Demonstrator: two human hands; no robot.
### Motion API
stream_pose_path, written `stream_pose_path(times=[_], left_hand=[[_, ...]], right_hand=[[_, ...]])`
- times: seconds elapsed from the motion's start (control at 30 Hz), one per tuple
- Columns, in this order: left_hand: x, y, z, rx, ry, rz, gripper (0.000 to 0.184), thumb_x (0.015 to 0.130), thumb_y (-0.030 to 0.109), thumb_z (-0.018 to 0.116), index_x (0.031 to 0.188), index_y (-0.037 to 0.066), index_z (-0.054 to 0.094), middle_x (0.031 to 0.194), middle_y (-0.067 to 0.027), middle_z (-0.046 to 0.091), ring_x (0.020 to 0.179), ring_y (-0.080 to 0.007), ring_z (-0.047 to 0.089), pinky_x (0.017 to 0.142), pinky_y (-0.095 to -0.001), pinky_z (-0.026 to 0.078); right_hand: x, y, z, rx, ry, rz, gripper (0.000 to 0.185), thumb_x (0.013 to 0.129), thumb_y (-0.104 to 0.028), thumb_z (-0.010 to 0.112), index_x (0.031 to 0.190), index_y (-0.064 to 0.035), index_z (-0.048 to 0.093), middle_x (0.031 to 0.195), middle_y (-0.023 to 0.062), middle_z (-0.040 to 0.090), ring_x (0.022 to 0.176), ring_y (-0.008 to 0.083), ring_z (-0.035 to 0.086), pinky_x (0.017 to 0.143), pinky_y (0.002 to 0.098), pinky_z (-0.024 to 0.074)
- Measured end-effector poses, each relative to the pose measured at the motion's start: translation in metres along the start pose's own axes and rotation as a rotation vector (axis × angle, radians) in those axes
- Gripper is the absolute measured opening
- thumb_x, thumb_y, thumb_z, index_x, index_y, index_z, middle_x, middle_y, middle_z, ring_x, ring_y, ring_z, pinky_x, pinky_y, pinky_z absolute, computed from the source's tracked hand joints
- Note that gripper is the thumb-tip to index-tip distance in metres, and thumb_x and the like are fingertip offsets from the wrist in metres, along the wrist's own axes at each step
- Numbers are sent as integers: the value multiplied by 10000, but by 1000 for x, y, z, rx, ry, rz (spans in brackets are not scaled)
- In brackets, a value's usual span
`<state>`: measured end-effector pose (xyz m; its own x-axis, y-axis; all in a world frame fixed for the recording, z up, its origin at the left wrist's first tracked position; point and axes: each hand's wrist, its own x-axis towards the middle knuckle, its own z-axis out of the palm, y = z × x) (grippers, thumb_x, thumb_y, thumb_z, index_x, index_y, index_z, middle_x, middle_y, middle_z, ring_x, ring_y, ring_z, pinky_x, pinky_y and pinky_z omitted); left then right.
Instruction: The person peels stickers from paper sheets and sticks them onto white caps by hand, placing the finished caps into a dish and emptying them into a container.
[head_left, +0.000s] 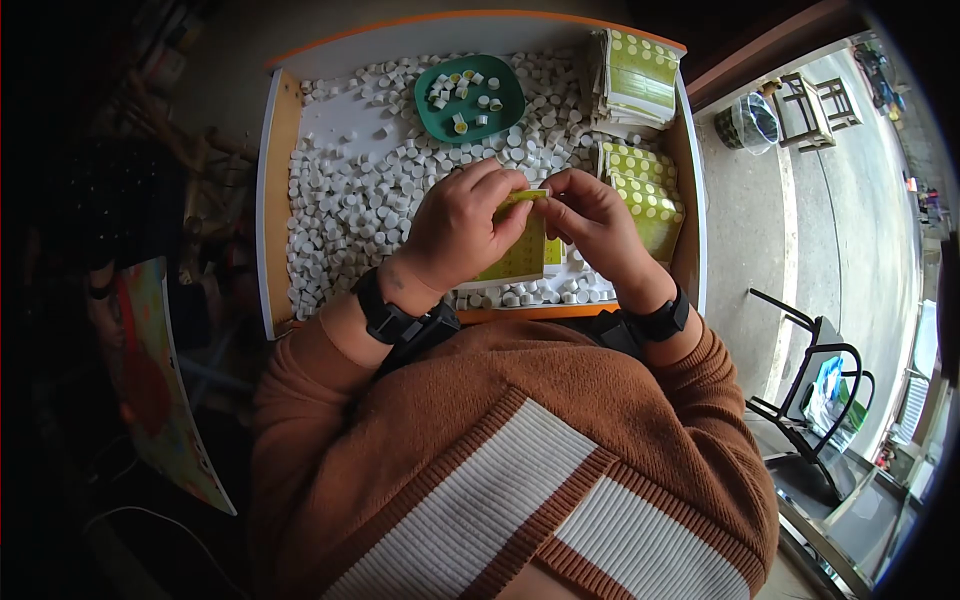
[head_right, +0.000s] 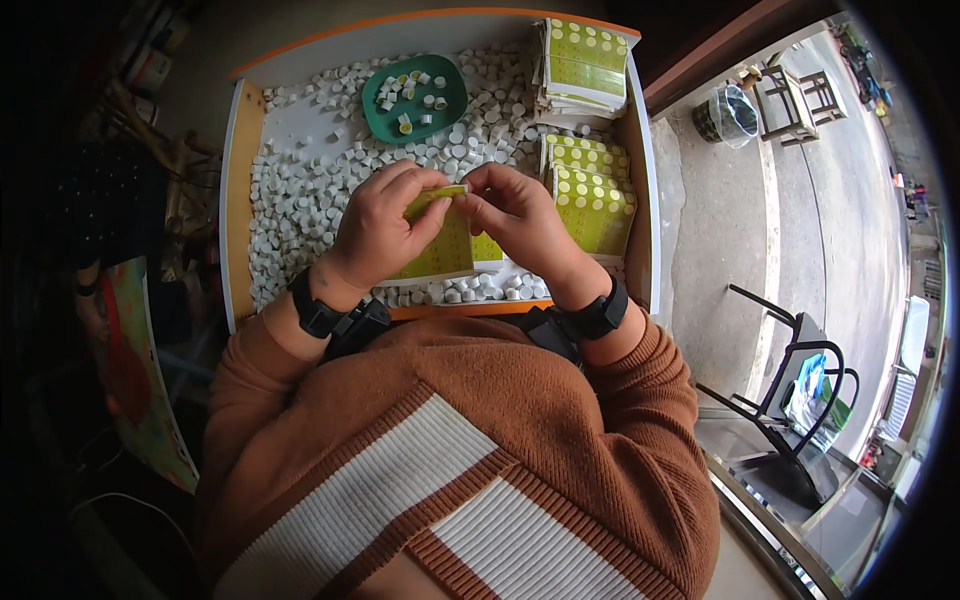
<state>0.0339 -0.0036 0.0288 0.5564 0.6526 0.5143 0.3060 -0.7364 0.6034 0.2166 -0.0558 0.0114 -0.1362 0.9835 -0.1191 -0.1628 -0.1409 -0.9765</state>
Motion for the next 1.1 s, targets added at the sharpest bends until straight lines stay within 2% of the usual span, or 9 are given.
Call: stream_pose_path(times=[0.3, 0.43, 0.53, 0.67, 0.8, 0.9, 0.93, 1.07, 1.1], left_hand=[[3, 9, -6, -159, -11, -72, 104, 750, 49, 677, 829, 39, 609, 759, -96, 581, 692, -290, 596, 616, -357, 484], [6, 12, -9, -196, -10, -77, 89, 753, 39, 675, 814, 36, 611, 745, -93, 583, 685, -282, 597, 615, -346, 483], [7, 13, -11, -185, -19, -81, 84, 755, 37, 676, 809, 34, 610, 743, -92, 585, 685, -278, 598, 616, -343, 484], [4, 14, -16, -174, -37, -99, 97, 748, 30, 682, 817, 32, 613, 756, -97, 585, 686, -277, 598, 614, -344, 484], [1, 12, -22, -99, 31, -46, 110, 746, 25, 689, 835, 29, 625, 770, -97, 585, 684, -261, 600, 611, -329, 482], [-4, 10, -28, -192, -56, -135, 141, 748, -21, 696, 871, 4, 632, 791, -70, 591, 716, -176, 589, 648, -258, 467], [-5, 10, -28, -191, -54, -142, 141, 748, -21, 696, 871, 4, 632, 791, -70, 591, 716, -176, 589, 648, -258, 467], [-4, 10, -26, -274, -84, -216, 107, 752, -20, 696, 838, -3, 635, 792, -59, 596, 723, -156, 591, 653, -254, 465], [-4, 9, -26, -282, -73, -207, 97, 748, -6, 699, 822, -3, 636, 777, -68, 590, 708, -176, 594, 642, -268, 471]], right_hand=[[-5, -6, 3, -27, -4, -106, 83, 895, -51, 616, 960, -39, 565, 827, -26, 578, 714, 41, 531, 636, 178, 430], [-5, -16, 11, -115, 86, -274, 116, 857, -1, 643, 936, -32, 565, 832, -26, 576, 741, 54, 532, 658, 186, 432], [-6, -20, 5, -462, 71, -373, 111, 830, 1, 663, 912, -28, 595, 806, 0, 588, 746, 61, 556, 665, 215, 473], [-5, -24, 5, -562, 57, -445, 83, 820, -1, 669, 865, -28, 605, 813, 18, 607, 748, 62, 561, 655, 221, 477], [-9, -22, 4, -408, 68, -305, 83, 838, 22, 646, 879, -15, 583, 867, -4, 576, 791, 53, 516, 684, 195, 420], [-9, -18, 5, -325, 53, -294, 71, 843, 13, 643, 872, -18, 586, 862, -7, 577, 798, 54, 517, 689, 193, 416], [-8, -18, 6, -285, 45, -290, 66, 845, 8, 642, 869, -19, 587, 859, -8, 577, 802, 55, 517, 692, 193, 413], [-7, -18, 4, -431, 57, -315, 53, 848, 6, 635, 874, -15, 593, 868, 5, 585, 806, 67, 520, 704, 199, 415], [-6, -20, 5, -431, 56, -315, 53, 848, 6, 635, 874, -15, 593, 868, 5, 585, 806, 67, 520, 704, 199, 415]])
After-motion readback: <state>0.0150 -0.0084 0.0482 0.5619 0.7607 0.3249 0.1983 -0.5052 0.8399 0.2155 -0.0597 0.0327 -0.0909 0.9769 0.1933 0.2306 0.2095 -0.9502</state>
